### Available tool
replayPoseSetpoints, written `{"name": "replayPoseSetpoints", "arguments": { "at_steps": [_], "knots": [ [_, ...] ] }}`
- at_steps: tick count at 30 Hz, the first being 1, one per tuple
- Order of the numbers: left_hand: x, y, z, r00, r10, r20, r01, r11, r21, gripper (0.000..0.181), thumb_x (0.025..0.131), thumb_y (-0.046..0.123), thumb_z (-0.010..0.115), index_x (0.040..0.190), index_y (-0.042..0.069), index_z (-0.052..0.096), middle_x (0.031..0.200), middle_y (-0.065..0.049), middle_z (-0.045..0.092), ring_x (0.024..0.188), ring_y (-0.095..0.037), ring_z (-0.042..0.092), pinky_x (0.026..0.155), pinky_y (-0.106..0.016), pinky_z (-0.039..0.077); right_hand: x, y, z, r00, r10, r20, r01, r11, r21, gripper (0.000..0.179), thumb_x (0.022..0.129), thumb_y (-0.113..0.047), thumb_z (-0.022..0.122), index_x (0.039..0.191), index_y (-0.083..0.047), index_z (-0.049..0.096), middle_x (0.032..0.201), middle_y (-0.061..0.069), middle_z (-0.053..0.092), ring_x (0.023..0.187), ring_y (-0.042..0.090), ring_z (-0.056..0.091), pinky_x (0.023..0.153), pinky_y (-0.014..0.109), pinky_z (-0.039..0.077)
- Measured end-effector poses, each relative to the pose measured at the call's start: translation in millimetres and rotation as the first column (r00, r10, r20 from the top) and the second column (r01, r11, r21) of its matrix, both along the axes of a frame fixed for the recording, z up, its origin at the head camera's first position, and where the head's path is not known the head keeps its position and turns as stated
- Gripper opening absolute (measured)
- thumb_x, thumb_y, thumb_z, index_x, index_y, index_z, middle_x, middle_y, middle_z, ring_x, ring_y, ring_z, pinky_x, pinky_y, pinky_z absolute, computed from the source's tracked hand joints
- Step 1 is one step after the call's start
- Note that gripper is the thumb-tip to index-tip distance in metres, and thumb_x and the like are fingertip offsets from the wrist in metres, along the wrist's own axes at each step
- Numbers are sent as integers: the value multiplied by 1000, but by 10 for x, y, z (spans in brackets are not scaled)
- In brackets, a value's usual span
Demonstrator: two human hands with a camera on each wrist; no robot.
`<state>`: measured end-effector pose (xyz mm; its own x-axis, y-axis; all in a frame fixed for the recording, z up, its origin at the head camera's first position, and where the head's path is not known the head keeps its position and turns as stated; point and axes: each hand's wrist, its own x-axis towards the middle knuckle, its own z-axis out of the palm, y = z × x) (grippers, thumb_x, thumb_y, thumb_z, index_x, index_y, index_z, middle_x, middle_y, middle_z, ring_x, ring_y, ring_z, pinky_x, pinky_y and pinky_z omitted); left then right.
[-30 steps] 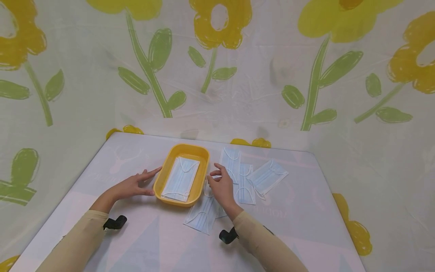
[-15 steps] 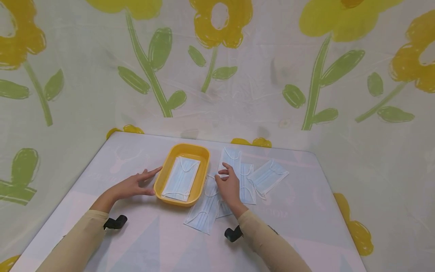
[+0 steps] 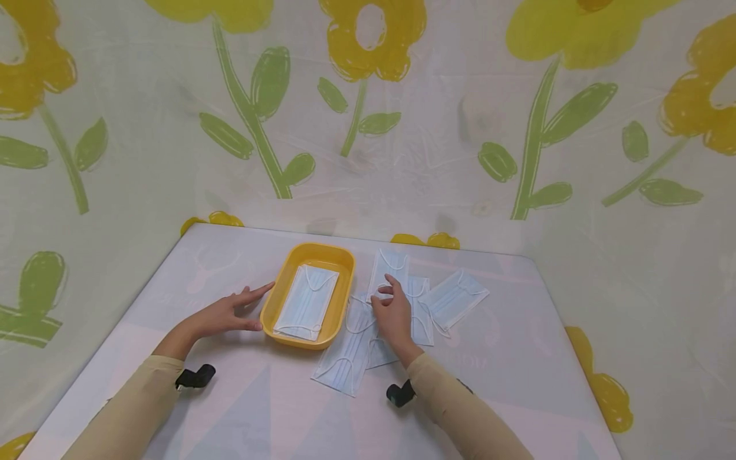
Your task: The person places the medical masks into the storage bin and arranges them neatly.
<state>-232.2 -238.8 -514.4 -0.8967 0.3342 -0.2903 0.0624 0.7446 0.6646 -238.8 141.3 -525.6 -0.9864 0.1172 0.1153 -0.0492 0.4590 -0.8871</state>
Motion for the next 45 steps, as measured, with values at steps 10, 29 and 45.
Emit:
{"name": "replayPoseSetpoints", "arguments": {
  "at_steps": [10,29,45],
  "knots": [
    [10,9,8,1000,11,10,-11,1000,-2,102,78,60,81,161,37,26,166,-23,17,148,-60,3,107,-83,12,-82,114,-49,1000,-31,-2,31,1000,5,59,94,-11,68,149,-8,48,119,14,67,94,27,65,78,34,56],
    [20,11,10,1000,20,21,-19,1000,-9,101,79,61,79,161,40,25,165,-28,12,147,-62,1,106,-84,12,-221,234,-118,999,-53,-9,53,998,23,61,94,-12,67,151,-7,45,128,17,61,110,33,63,90,48,56],
    [6,1,-19,999,31,27,-31,1000,-2,103,77,63,80,161,40,26,166,-25,13,148,-60,1,106,-84,12,-341,316,-102,996,-87,-11,88,993,78,60,95,-7,66,150,-1,44,130,22,58,112,37,58,95,50,50]
  ]
}}
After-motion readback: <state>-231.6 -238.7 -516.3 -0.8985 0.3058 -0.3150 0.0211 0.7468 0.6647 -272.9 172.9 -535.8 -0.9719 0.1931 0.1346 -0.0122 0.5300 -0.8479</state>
